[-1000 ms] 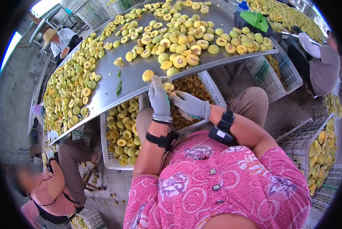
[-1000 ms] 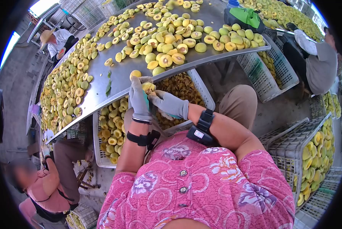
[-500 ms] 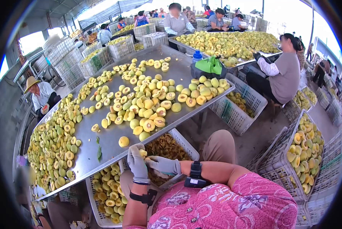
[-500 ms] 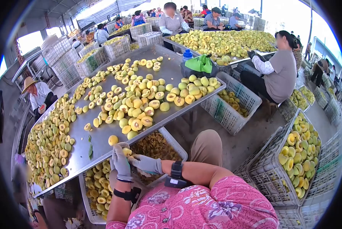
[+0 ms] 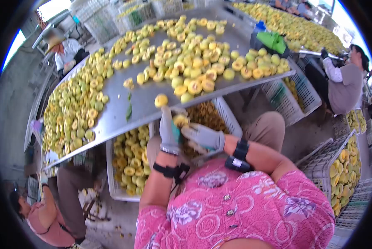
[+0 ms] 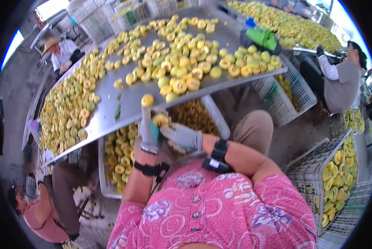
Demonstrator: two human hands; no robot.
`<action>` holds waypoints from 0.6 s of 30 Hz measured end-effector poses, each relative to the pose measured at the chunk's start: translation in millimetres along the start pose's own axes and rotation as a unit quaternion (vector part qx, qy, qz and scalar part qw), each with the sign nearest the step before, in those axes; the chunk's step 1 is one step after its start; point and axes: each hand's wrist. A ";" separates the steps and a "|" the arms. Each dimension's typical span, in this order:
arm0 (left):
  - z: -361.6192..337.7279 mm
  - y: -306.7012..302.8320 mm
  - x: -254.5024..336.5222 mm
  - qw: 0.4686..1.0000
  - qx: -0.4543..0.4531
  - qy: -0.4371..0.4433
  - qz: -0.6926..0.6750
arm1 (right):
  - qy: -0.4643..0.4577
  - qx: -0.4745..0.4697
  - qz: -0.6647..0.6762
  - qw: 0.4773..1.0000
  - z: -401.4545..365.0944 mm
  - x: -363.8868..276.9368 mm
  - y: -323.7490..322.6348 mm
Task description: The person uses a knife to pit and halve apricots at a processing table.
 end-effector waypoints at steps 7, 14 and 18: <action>4.3 2.8 -20.6 0.984 0.068 0.151 0.060 | 0.089 0.067 0.018 0.994 12.8 -4.1 6.7; 5.5 -1.1 -5.8 0.999 0.036 0.018 -0.012 | 0.139 0.005 0.037 0.990 -0.3 -31.3 8.7; 3.3 -2.6 -0.5 0.997 -0.004 -0.051 -0.057 | 0.198 -0.045 0.158 0.966 -2.1 -26.9 2.6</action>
Point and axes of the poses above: each hand's wrist, its own z-axis towards the middle knuckle, its own y-axis out of the palm, x = y × z, and after that the axes turned 3 degrees about z, right-handed
